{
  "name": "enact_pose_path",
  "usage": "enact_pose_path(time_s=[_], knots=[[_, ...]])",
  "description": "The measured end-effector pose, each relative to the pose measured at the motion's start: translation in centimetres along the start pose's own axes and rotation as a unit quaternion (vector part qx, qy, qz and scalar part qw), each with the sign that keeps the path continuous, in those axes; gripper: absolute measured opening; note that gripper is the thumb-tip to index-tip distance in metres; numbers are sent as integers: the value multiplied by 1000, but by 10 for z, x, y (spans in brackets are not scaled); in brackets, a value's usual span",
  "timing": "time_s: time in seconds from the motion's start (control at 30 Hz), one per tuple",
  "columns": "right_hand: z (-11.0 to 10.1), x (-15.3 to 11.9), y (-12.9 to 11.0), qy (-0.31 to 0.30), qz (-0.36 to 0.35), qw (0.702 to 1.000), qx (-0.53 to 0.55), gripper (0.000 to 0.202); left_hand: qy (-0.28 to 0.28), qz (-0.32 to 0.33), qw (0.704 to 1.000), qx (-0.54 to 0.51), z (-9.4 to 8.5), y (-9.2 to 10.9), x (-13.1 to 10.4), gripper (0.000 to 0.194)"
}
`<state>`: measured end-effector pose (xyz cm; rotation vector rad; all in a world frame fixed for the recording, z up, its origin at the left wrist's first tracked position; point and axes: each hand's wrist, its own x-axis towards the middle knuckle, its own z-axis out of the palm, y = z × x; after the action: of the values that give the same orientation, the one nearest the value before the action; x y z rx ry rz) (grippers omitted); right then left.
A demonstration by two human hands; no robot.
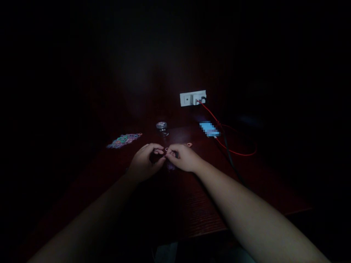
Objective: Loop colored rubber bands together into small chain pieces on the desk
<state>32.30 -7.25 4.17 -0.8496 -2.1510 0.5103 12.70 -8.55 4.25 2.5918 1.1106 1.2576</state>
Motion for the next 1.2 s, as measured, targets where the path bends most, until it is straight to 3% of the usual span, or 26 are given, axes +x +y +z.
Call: enact_pose_path(time_s=[0.13,0.23,0.8,1.2], knots=[[1,0,0,5,-9,1000,-2,13,-33,-18,999,-9,3,-3,-1,11],[1,0,0,5,-14,1000,0,14,-44,-25,999,-4,4,-4,-2,10],[-1,0,3,17,2,1000,-14,19,-21,-59,998,-4,3,-4,0,5],[1,0,3,20,10,999,38,9,-22,-67,998,4,2,-4,1,6]])
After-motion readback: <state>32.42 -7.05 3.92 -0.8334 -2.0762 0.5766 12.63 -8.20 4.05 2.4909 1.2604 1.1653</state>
